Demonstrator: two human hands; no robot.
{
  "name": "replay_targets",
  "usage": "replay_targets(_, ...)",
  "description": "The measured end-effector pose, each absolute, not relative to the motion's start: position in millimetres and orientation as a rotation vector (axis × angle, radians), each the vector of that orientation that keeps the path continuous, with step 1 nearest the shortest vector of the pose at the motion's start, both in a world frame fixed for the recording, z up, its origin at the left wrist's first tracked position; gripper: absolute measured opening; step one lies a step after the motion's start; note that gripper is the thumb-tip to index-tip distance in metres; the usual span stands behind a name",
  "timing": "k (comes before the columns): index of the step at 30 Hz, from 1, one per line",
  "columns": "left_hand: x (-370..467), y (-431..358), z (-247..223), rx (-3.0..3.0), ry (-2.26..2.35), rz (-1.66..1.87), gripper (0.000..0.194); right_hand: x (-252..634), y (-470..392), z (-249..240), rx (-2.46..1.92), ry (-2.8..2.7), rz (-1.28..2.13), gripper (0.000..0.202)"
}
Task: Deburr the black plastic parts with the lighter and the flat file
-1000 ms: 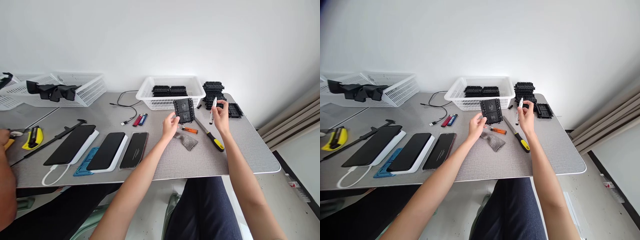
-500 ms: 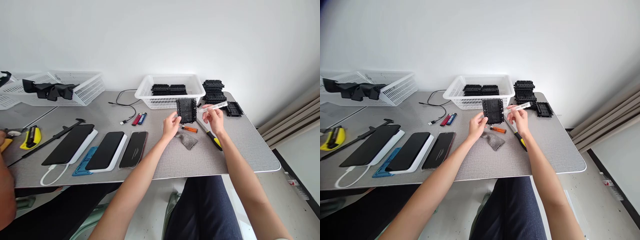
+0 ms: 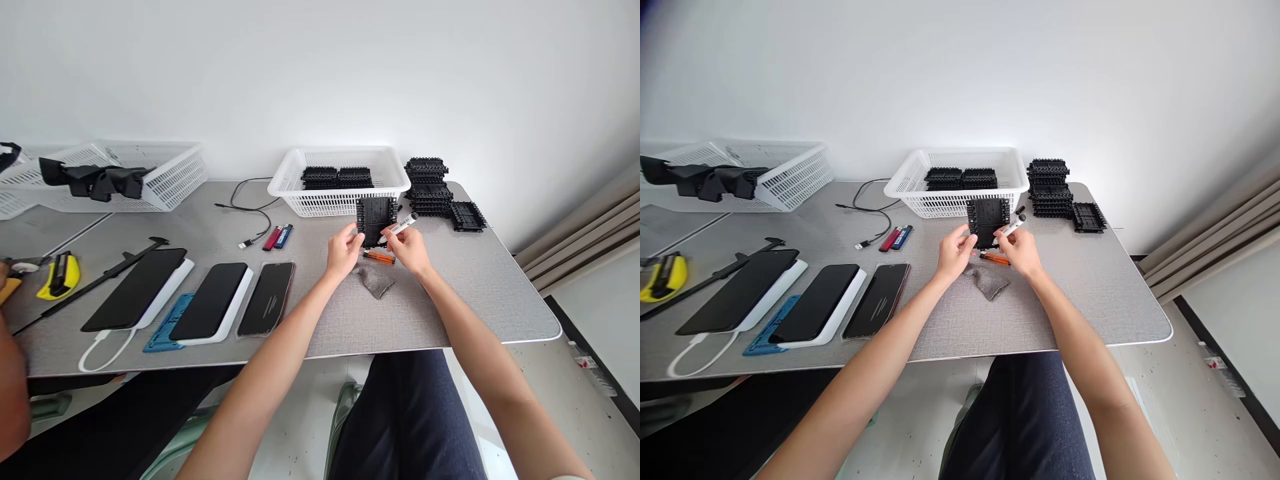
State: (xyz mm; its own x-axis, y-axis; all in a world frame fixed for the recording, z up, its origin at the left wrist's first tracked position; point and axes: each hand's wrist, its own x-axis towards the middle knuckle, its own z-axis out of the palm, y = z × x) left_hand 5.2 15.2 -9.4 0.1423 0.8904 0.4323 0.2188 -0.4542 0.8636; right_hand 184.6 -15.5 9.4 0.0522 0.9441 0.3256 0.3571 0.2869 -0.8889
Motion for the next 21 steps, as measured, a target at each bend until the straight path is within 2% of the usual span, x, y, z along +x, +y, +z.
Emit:
replay_targets(9, 5.6, 13.6, -10.0, 1.767, 1.070, 1.324, 0.061, 186.4, -13.4, 6.5, -1.273, -1.540, 0.684, 0.034)
replay_targets(21, 6.9, 14.1, -15.8, 1.748, 1.085, 1.320, 0.066, 188.2, -13.3, 8.7, -1.295, -1.530, 0.717, 0.029)
